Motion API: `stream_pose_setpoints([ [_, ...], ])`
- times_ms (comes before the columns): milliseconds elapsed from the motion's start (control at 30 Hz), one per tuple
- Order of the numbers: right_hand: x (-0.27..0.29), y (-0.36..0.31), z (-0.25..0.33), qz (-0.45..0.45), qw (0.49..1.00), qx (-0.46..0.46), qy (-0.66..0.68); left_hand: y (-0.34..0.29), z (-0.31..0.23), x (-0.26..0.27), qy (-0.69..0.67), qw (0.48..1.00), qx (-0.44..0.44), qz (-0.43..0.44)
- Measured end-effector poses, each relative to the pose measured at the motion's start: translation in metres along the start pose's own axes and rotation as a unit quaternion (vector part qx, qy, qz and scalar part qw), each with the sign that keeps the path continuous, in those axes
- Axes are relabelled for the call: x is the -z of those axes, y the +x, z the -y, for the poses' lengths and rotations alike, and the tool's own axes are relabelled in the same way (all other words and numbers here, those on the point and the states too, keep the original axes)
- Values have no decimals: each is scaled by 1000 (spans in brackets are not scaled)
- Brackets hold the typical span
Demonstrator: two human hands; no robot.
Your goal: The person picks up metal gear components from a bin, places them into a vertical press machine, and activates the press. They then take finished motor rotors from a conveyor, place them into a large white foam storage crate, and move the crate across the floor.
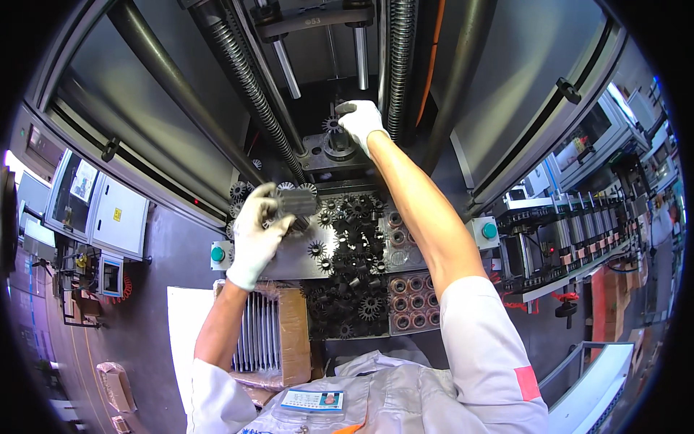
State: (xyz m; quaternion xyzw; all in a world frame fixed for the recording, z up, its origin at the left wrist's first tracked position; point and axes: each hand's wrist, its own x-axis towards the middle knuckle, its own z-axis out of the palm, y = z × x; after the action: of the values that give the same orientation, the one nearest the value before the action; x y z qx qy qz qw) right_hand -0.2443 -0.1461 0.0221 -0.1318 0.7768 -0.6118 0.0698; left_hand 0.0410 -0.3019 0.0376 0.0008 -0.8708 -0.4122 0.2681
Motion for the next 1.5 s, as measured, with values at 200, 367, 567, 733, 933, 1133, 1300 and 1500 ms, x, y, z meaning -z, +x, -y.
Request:
stream_pose_setpoints([
  [200, -2, -7, -18, -96, 993, 28, -66, 69, -4, -40, -5, 999, -30, -40],
  [367, 6, -60, -6, -34, 999, 16, -12, 110, 1, -58, 38, 993, -90, -61],
  [567, 46, -178, -57, 90, 986, 74, -123, 166, -14, -73, 133, 972, -187, 50],
  [733, 57, -216, -72, 173, 969, 94, -149, 200, -13, -79, 199, 955, -141, 167],
  [933, 36, -225, -71, 211, 922, 241, -219, 157, 25, -121, 267, 951, -31, 150],
  [1133, -41, -204, -61, 282, 767, 419, -396, 102, -22, -66, 325, 936, -60, 118],
  [1300, -85, -194, -81, 334, 703, 425, -462, -69, -4, 70, 324, 862, 279, 271],
  [1500, -74, -203, -60, 316, 850, 305, -290, -209, 93, 46, 293, 862, 330, 250],
])
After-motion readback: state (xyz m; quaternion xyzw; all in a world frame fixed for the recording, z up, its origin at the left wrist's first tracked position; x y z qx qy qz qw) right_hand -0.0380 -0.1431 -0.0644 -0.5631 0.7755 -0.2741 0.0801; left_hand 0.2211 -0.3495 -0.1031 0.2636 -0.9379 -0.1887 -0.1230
